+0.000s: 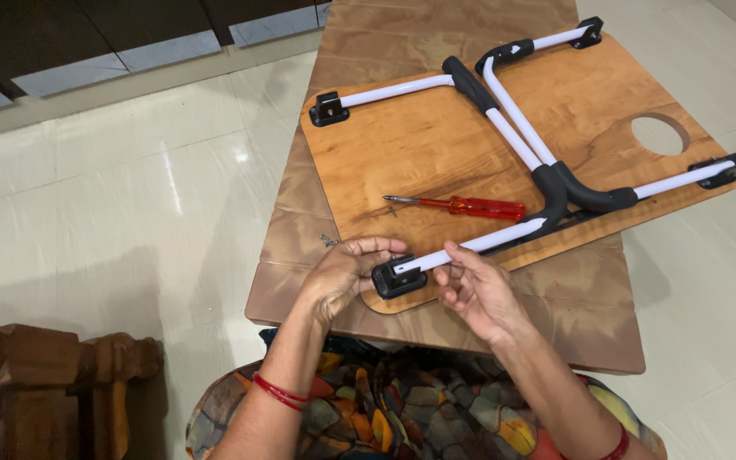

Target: The person uses a red-handled screwdriver to tighten screws into the black plastic feet of a white metal frame laid on a wooden tabletop. The person repeatedly picks up screws, aligns them in the holes, and turns the screwdriver to secure the feet to the frame.

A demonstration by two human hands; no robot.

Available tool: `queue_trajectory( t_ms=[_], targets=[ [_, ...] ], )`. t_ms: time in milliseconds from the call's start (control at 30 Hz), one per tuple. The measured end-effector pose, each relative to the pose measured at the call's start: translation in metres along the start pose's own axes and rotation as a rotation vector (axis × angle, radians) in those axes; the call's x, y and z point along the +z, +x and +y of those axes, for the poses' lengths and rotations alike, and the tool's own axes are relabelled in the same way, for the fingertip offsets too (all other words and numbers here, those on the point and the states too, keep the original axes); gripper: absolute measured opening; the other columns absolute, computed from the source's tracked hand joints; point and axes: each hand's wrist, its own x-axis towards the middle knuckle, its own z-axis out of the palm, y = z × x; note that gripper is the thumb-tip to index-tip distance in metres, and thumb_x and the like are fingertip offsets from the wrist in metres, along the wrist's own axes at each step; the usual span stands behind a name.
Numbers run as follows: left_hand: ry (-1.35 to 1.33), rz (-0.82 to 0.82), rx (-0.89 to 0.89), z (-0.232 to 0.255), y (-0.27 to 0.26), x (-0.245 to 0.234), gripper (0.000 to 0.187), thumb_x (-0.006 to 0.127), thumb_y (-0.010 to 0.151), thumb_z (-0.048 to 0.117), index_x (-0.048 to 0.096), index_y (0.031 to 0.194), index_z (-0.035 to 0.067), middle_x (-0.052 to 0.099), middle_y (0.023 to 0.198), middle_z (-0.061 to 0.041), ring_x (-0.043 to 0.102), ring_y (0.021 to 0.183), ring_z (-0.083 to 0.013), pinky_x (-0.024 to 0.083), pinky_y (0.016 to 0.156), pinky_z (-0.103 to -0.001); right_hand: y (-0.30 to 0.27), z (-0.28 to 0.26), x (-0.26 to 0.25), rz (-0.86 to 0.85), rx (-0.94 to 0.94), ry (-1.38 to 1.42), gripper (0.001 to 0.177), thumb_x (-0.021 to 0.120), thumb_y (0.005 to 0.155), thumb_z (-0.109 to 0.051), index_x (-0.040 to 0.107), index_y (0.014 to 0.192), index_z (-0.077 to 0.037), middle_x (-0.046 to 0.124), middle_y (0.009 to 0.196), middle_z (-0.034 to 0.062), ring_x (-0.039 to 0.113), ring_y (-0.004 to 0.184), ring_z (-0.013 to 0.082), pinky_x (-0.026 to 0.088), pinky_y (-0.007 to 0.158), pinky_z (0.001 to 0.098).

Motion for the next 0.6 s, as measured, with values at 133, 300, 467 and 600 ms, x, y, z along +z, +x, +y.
queue_trajectory(
  t_ms=[133,300,467,600],
  targets=[
    [-0.369,0.041,0.053,-0.009,-0.009,0.014,0.035,0.052,0.097,0.008,0.062,0.129,-0.003,0.071,0.126,-0.019,0.07,0.114,-0.0257,0.059,0.097,-0.038,0.001,-0.002,-0.003,-0.043,-0.002,0.012,0.023,0.063,0.099,-0.032,0.061,0.093,-0.009,0.063,0.069,0.0038,0.055,0.048,0.0119,0.037,0.037,0.0197],
    [-1.041,-0.013,0.111,-0.041,-0.021,0.044,0.051,0.047,0.1,0.035,0.061,0.132,-0.001,0.066,0.133,-0.017,0.058,0.127,-0.0307,0.044,0.104,-0.05,0.005,-0.002,-0.007,-0.056,0.018,0.039,0.023,0.061,0.099,-0.031,0.061,0.093,-0.009,0.063,0.069,0.0036,0.054,0.047,0.0118,0.037,0.037,0.0196],
    [-1.338,0.131,0.088,-0.08,0.004,0.086,0.042,0.047,0.102,0.03,0.066,0.125,0.0,0.069,0.122,-0.016,0.064,0.114,-0.0325,0.048,0.103,-0.048,0.008,-0.004,-0.011,-0.121,0.044,0.075,0.029,0.061,0.1,-0.031,0.066,0.099,-0.002,0.062,0.07,0.0027,0.054,0.049,0.0101,0.036,0.037,0.0177],
    [-1.314,0.219,0.149,-0.1,0.035,0.083,0.027,0.049,0.102,0.014,0.069,0.114,0.001,0.074,0.113,-0.016,0.07,0.092,-0.0311,0.058,0.089,-0.041,0.009,-0.007,-0.012,-0.098,0.037,0.058,0.026,0.062,0.1,-0.028,0.065,0.096,-0.003,0.065,0.071,0.004,0.055,0.049,0.0103,0.035,0.037,0.0182]
  ],
)
